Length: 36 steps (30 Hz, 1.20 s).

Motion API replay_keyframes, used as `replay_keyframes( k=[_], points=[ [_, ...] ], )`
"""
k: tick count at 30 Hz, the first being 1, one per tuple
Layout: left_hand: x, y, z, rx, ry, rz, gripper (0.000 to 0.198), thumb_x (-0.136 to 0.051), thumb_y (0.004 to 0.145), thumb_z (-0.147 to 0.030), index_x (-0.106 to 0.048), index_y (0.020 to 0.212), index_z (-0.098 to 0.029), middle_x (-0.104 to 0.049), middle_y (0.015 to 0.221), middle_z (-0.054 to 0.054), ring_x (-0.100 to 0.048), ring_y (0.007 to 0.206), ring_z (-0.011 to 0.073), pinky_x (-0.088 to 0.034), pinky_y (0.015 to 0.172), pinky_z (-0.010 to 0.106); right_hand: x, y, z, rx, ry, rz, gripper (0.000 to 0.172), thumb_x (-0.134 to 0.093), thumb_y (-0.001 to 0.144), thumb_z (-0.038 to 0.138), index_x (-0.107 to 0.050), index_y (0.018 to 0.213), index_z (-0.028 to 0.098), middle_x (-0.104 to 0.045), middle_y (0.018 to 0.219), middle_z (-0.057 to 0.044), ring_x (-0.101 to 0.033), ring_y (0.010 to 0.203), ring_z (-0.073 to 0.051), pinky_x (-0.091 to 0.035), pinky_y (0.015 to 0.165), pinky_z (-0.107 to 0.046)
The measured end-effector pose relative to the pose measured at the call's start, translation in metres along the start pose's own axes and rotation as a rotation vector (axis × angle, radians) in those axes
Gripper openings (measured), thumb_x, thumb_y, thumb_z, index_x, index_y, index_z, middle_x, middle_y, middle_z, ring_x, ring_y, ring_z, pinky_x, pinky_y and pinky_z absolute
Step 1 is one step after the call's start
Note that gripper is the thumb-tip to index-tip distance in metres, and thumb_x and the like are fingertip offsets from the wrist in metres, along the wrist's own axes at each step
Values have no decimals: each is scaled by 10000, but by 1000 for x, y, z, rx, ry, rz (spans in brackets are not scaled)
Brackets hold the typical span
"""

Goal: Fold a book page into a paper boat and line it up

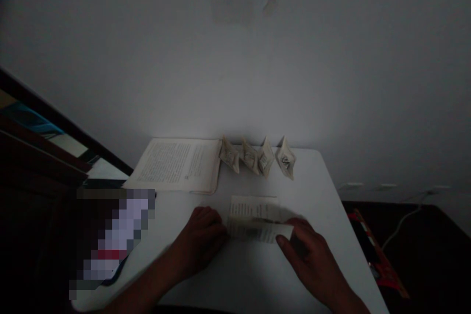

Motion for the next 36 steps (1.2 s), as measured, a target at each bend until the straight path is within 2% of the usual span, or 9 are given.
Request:
replay_keyframes(
  k=[2, 4, 10, 16, 24, 28, 31, 36],
  points=[
    [2, 1, -1, 27, -10, -7, 147, -496, 865, -226, -598, 773, -174, -524, 786, 37, -464, 795, 184, -334, 731, 363, -1, 1, 0, -47, 0, -6, 222, -502, 859, 375, -517, 715, 207, -586, 699, -11, -561, 601, -141, -471, 564, -244],
    [3, 1, -2, 47, -25, -16, 143, -501, 862, -226, -605, 779, -175, -526, 797, 36, -467, 806, 184, -332, 748, 371, -2, 4, 2, -93, 6, -1, 279, -495, 860, 398, -488, 655, 209, -547, 630, 8, -540, 587, -139, -450, 545, -236],
    [2, 1, -3, 72, -35, -6, 156, -510, 858, -234, -612, 755, -176, -531, 807, 36, -467, 813, 185, -323, 782, 390, -3, 12, 4, -230, 53, 39, 322, -473, 863, 451, -512, 667, 199, -490, 581, 27, -488, 549, -129, -401, 513, -229],
    [2, 1, -2, 65, -55, 0, 138, -524, 848, -227, -614, 754, -180, -536, 793, 33, -469, 811, 186, -326, 774, 388, -5, 21, 2, -264, -29, 15, 371, -464, 850, 483, -465, 607, 203, -453, 550, 33, -458, 518, -127, -379, 504, -239],
    [7, 1, -1, 73, -14, -46, 63, -582, 788, -228, -590, 816, -173, -568, 844, 46, -490, 843, 209, -350, 811, 418, 0, 34, 6, -264, -140, 59, 382, -442, 841, 492, -511, 601, 202, -554, 551, 5, -516, 514, -152, -389, 515, -265],
    [18, 6, 0, 27, 10, -34, 133, -600, 759, -219, -588, 885, -179, -585, 901, 61, -505, 870, 223, -379, 816, 424, 2, 40, 11, -259, -201, 66, 387, -446, 832, 481, -488, 556, 212, -537, 503, 13, -512, 481, -156, -366, 496, -269],
    [25, 14, 1, -41, 8, 3, 248, -613, 749, -232, -580, 991, -192, -591, 1020, 75, -514, 963, 239, -372, 882, 447, 2, 42, 11, -256, -214, 77, 376, -445, 831, 471, -510, 564, 213, -560, 514, 6, -529, 487, -164, -365, 501, -273],
    [25, 26, 1, -138, -1, 54, 413, -643, 733, -281, -535, 1124, -198, -547, 1234, 80, -482, 1141, 236, -327, 995, 441, 1, 44, 8, -249, -261, 101, 388, -439, 830, 477, -492, 548, 215, -562, 504, 1, -535, 479, -168, -359, 494, -276]
  ],
)
Point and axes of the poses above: each hand's wrist, its own y-axis towards the middle knuckle, its own x-axis out of the back of the hand, z = x × y, the point moved 2 cm from there along y, towards the middle knuckle
